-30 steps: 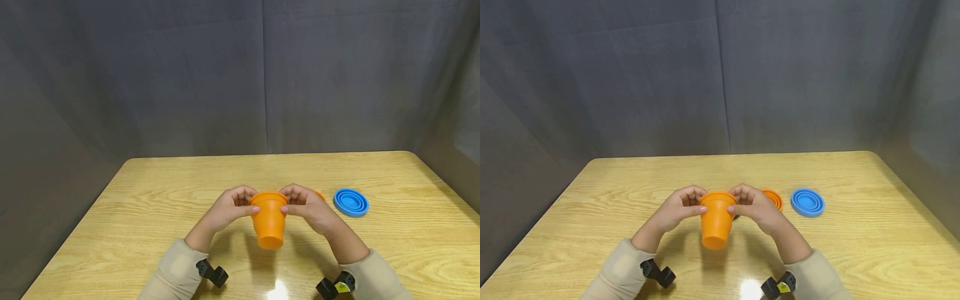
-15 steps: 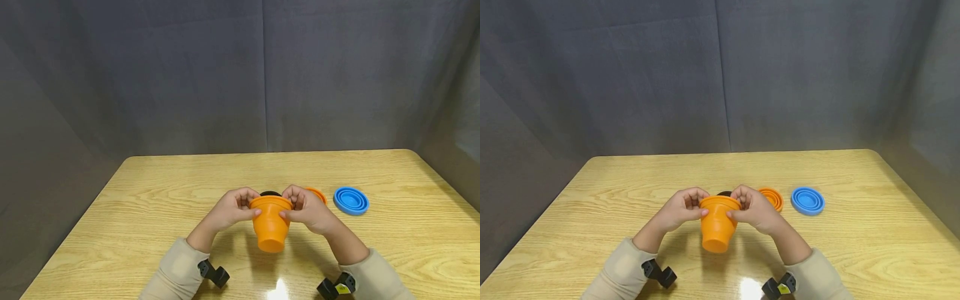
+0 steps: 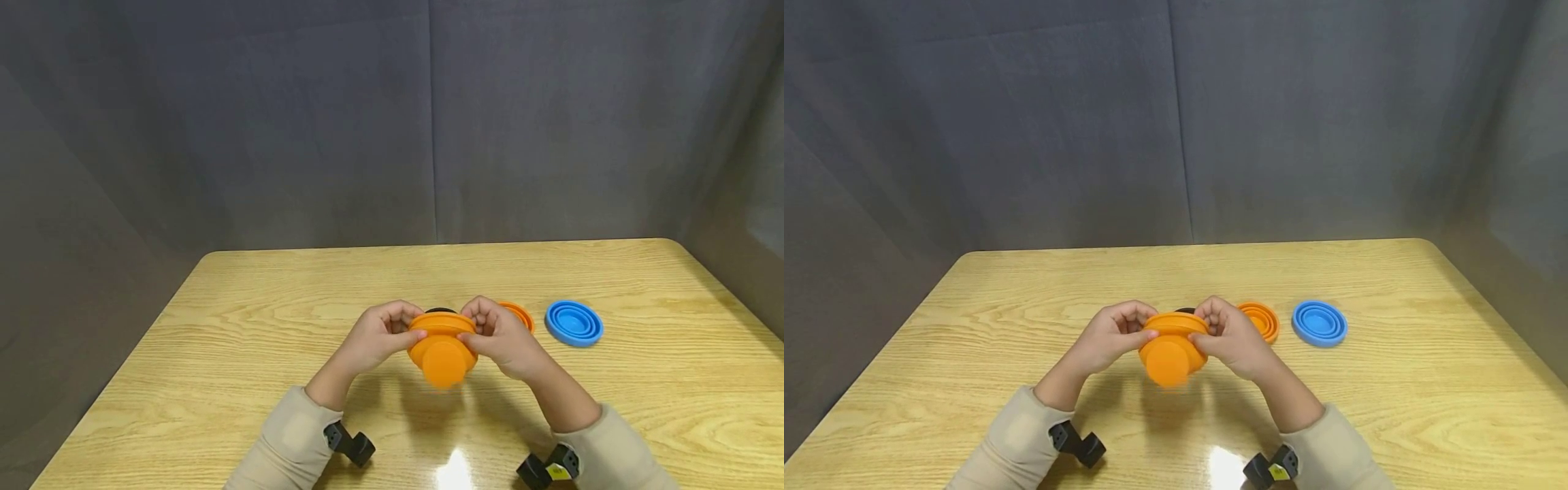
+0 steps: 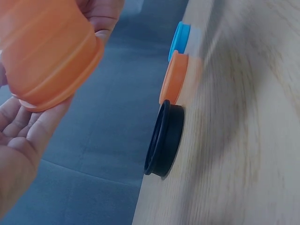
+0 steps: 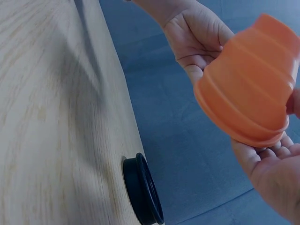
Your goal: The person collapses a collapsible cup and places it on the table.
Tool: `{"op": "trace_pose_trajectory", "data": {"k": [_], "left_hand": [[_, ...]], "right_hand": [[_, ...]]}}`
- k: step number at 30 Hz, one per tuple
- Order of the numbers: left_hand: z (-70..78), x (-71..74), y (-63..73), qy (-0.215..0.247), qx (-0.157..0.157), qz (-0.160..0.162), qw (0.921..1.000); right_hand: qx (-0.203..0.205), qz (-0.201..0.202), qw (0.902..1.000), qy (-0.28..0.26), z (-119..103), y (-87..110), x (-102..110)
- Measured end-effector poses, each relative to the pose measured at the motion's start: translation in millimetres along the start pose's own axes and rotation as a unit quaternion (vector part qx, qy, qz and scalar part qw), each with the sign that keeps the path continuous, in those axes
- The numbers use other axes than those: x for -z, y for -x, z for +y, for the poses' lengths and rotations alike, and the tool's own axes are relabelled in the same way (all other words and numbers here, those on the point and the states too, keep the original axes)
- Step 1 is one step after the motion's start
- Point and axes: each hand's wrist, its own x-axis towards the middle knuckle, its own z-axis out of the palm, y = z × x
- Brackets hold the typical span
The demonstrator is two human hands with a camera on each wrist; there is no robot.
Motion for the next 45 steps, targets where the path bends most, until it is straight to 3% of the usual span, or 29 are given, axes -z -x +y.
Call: {"op": "trace_pose_trajectory", "data": {"k": [3,8,12,15,17,22,35,39,42,45], "left_hand": [[9.1,-2.6,2.0,-0.004,0.002,0.012,0.9999],[26.5,-8.0,5.5,-0.048,-0.008,0.044,0.9979],[26.6,-9.4,4.6,-0.050,-0.012,0.067,0.9964],[17.2,-8.2,1.7,-0.030,-0.005,0.086,0.9958],[10.5,-7.3,-0.2,-0.019,-0.001,0.097,0.9951],[0.5,-5.8,-2.9,-0.010,0.007,0.102,0.9947],[-1.8,-2.4,-4.4,0.029,0.033,0.062,0.9971],[-5.9,0.1,-2.4,0.097,0.024,0.023,0.9947],[-7.1,1.9,-0.7,0.170,0.009,-0.021,0.9851],[-7.0,1.7,0.3,0.214,-0.002,-0.052,0.9754]], "right_hand": [[0.001,0.024,0.9997,0.011,0,0.1,-2],[0.006,0.056,0.9984,0.001,-1,-0.6,-7],[0.034,0.004,0.9939,-0.105,-3,0.2,-6],[0.055,-0.073,0.9801,-0.176,-2,0.4,-2],[0.059,-0.105,0.9740,-0.192,-2,0.2,0],[0.029,-0.090,0.9796,-0.177,1,0.2,1],[0.007,-0.033,0.9902,-0.136,6,-1.8,-6],[-0.021,0.007,0.9951,-0.096,4,-1.5,-8],[-0.031,0.038,0.9956,-0.080,2,-1.3,-9],[-0.028,0.057,0.9946,-0.082,1,-1.6,-9]]}}
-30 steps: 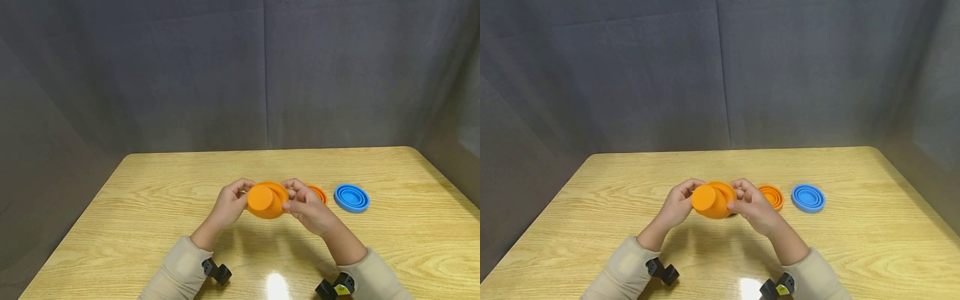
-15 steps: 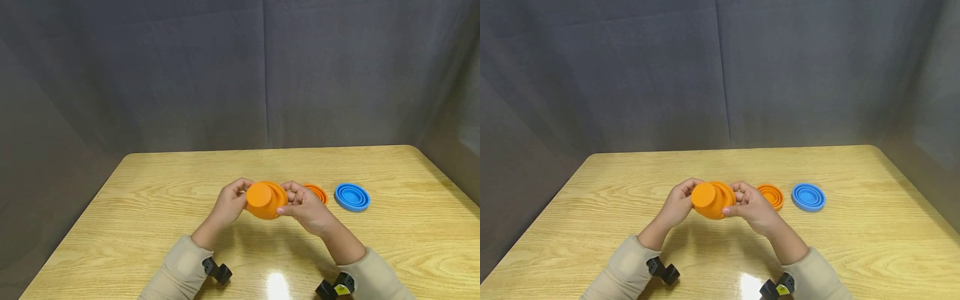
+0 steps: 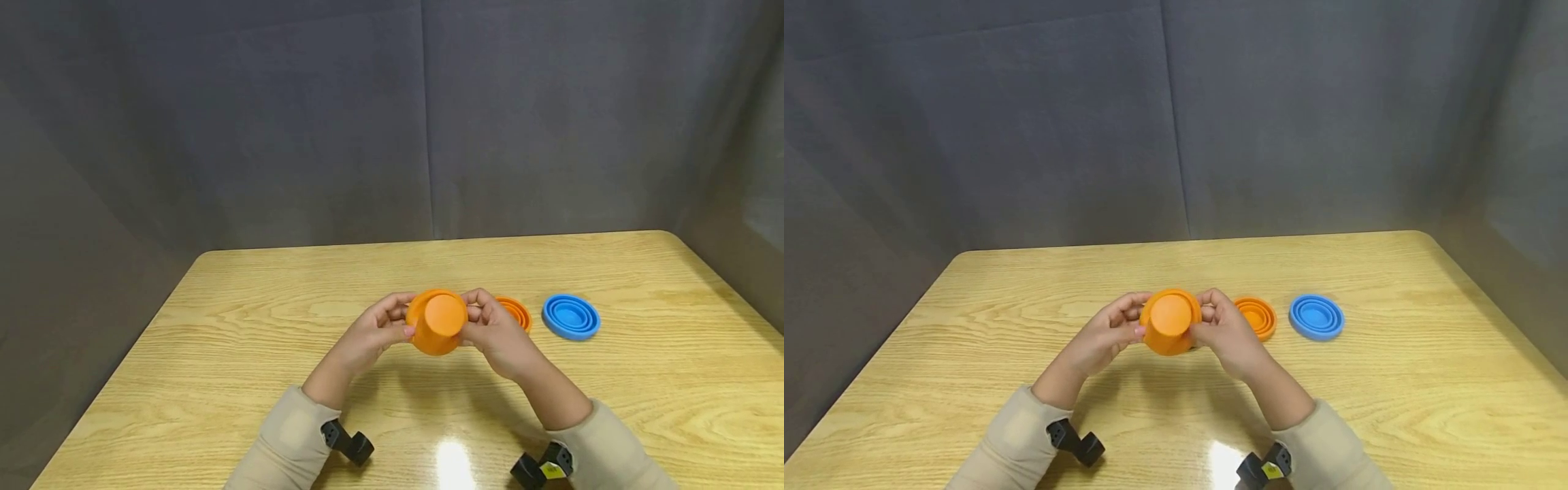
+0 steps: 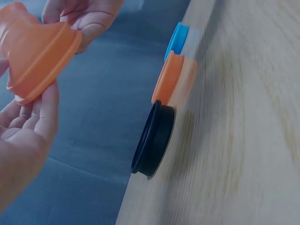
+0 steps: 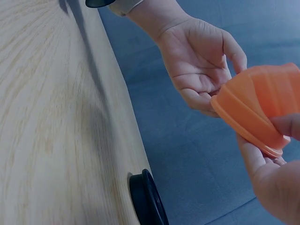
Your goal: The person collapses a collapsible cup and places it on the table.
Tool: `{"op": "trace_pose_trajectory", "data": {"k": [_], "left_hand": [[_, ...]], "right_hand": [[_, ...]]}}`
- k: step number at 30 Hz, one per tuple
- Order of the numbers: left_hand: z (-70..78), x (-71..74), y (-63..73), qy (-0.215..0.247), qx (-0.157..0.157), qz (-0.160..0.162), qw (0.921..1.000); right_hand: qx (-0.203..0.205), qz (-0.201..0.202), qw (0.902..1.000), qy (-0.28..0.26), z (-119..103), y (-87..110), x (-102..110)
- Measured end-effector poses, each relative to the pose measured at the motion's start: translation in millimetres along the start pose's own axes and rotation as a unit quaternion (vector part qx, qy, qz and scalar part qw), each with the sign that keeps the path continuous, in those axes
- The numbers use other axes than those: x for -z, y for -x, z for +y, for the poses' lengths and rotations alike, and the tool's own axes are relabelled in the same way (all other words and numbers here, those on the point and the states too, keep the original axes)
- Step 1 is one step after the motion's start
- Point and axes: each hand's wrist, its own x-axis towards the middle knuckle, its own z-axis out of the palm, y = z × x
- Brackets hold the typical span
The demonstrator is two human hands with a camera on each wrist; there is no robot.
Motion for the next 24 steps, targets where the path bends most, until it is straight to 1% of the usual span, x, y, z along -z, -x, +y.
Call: {"op": "trace_pose_trajectory", "data": {"k": [2,5,9,14,19,21,24], "left_hand": [[-0.7,-1.5,-0.5,0.014,-0.001,-0.001,0.9999],[-2.6,-3.7,-2.2,0.017,0.002,0.011,0.9998],[-4.2,-6.6,-4.3,0.003,0.000,0.029,0.9996],[-3.1,-10.0,-5.2,-0.024,-0.012,0.062,0.9977],[-1.0,-13.0,-4.8,-0.037,-0.017,0.089,0.9952],[0.3,-13.6,-4.2,-0.041,-0.015,0.093,0.9947],[2.0,-12.2,-2.7,-0.044,-0.011,0.089,0.9950]], "right_hand": [[0.001,0.007,1.0000,-0.004,0,-0.1,0],[-0.003,0.018,0.9998,-0.004,0,0.0,-1],[-0.007,0.028,0.9996,0.000,-2,0.8,-3],[0.005,0.033,0.9994,0.010,-4,0.3,-5],[0.011,0.046,0.9988,0.012,-6,1.1,-7],[0.010,0.050,0.9986,0.013,-7,1.7,-8],[0.010,0.043,0.9989,0.017,-6,2.6,-7]]}}
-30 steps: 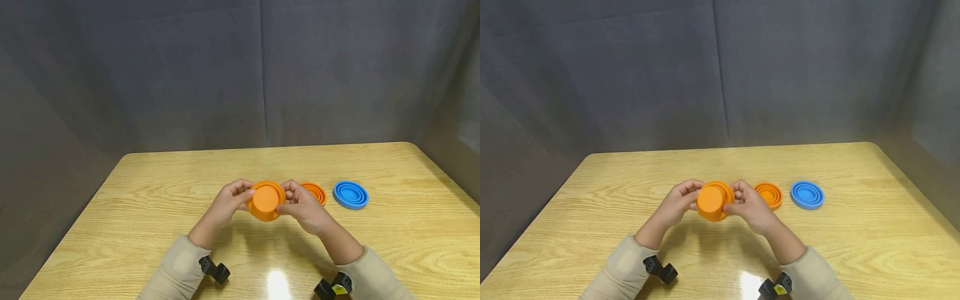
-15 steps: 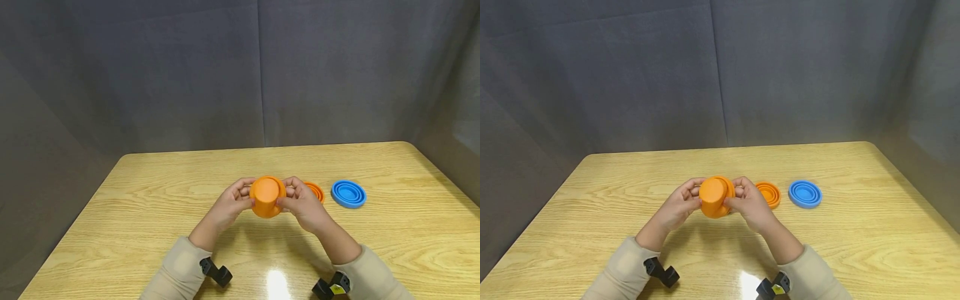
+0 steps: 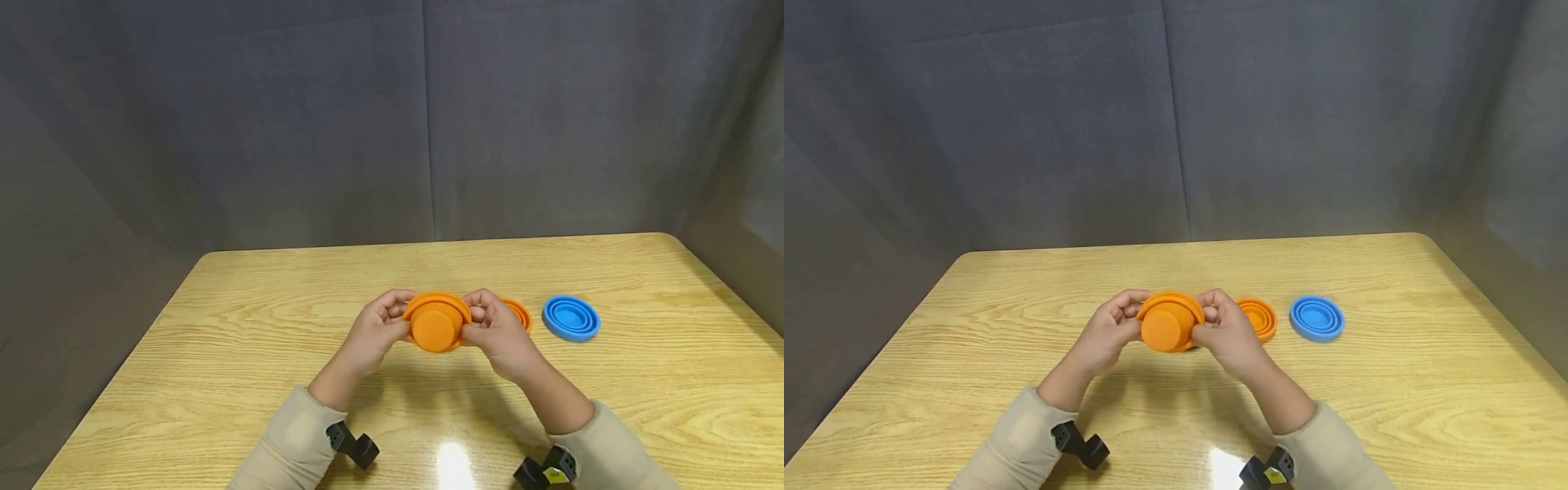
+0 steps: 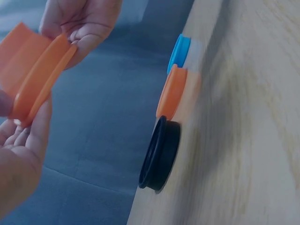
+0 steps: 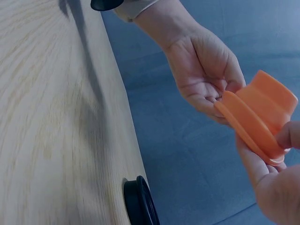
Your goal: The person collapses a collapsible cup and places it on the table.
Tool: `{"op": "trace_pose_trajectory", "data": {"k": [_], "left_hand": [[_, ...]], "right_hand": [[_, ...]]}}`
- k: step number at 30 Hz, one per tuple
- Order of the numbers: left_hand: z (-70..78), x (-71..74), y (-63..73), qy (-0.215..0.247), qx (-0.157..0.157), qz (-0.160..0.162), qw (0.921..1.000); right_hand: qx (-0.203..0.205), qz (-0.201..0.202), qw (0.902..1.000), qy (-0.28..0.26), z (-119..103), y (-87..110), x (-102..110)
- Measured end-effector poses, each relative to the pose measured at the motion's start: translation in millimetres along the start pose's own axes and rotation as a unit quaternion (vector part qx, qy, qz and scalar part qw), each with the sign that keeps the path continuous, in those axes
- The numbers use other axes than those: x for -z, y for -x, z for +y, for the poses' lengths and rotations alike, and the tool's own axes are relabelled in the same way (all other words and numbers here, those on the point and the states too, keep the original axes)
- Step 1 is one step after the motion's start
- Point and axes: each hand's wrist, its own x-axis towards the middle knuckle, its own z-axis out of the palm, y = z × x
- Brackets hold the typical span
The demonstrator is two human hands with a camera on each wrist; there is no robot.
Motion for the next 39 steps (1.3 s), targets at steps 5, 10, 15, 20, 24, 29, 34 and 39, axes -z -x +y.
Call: {"op": "trace_pose_trajectory", "data": {"k": [5,10,15,20,24,29,34,39], "left_hand": [[1.1,7.7,1.8,0.018,0.002,-0.033,0.9993],[1.3,14.4,3.7,0.057,0.006,-0.077,0.9954],[-1.0,18.9,4.4,0.084,0.017,-0.108,0.9905],[-4.7,19.8,4.3,0.091,0.029,-0.126,0.9874],[-6.0,17.9,3.2,0.084,0.030,-0.144,0.9855],[-6.2,14.1,1.8,0.069,0.019,-0.168,0.9833],[-4.6,11.6,2.2,0.067,0.029,-0.156,0.9850],[-3.3,9.2,2.1,0.030,0.050,-0.146,0.9876]], "right_hand": [[0.005,-0.041,0.9991,-0.004,2,0.3,8],[0.009,-0.102,0.9946,-0.017,3,1.0,16],[0.020,-0.160,0.9858,-0.047,3,1.8,22],[0.021,-0.183,0.9809,-0.063,4,2.5,24],[0.023,-0.183,0.9803,-0.070,5,2.3,23],[0.005,-0.168,0.9836,-0.064,7,1.5,19],[-0.002,-0.166,0.9845,-0.055,6,2.1,18],[0.004,-0.174,0.9829,-0.060,8,3.2,18]]}}
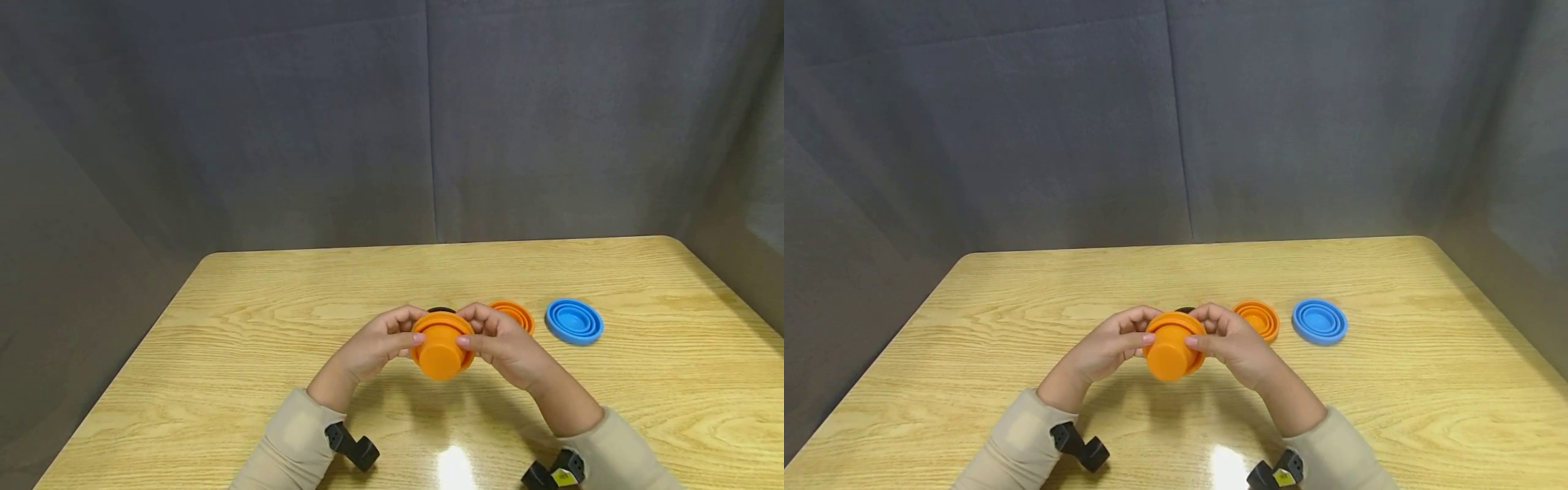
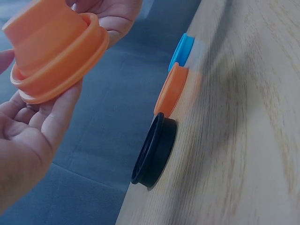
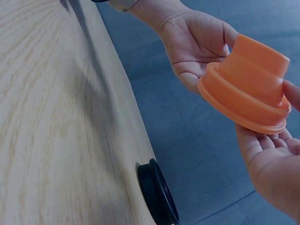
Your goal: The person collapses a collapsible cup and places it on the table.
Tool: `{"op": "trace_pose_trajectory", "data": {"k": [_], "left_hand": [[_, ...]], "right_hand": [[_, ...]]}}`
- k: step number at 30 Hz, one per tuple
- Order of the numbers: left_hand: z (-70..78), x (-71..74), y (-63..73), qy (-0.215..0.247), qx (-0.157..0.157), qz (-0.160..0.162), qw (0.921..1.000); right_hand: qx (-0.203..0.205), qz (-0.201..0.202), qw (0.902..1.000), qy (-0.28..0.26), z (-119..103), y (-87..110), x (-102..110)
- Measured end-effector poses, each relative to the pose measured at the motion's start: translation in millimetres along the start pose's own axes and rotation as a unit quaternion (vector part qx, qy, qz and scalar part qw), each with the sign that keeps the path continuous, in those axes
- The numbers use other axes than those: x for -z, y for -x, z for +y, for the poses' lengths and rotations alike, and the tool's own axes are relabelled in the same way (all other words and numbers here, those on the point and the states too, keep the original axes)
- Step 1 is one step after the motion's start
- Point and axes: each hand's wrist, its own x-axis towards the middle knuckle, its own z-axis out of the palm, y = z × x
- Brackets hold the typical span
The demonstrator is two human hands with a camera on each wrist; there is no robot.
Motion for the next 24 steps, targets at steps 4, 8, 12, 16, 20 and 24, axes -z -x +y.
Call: {"op": "trace_pose_trajectory", "data": {"k": [4,8,12,16,20,24], "left_hand": [[-0.5,-1.6,-0.8,-0.022,0.014,0.012,0.9996],[0.1,-3.5,-0.8,-0.036,0.005,0.019,0.9992],[0.0,-4.7,-0.6,-0.043,-0.011,0.022,0.9988],[-0.6,-5.0,-0.4,-0.056,-0.015,0.022,0.9981],[-0.7,-5.7,0.0,-0.069,-0.017,0.023,0.9972],[-0.6,-6.6,-0.2,-0.068,-0.022,0.023,0.9972]], "right_hand": [[-0.001,-0.002,1.0000,0.003,1.2,0.4,-0.4],[-0.007,-0.002,0.9999,0.014,1.9,-0.6,-1.7],[-0.006,-0.002,0.9998,0.019,2.6,-1.4,-2.4],[-0.002,-0.001,0.9997,0.025,2.7,-1.6,-3.0],[0.005,-0.002,0.9996,0.027,2.8,-1.6,-3.8],[0.009,0.000,0.9997,0.023,2.8,-1.7,-4.5]]}}
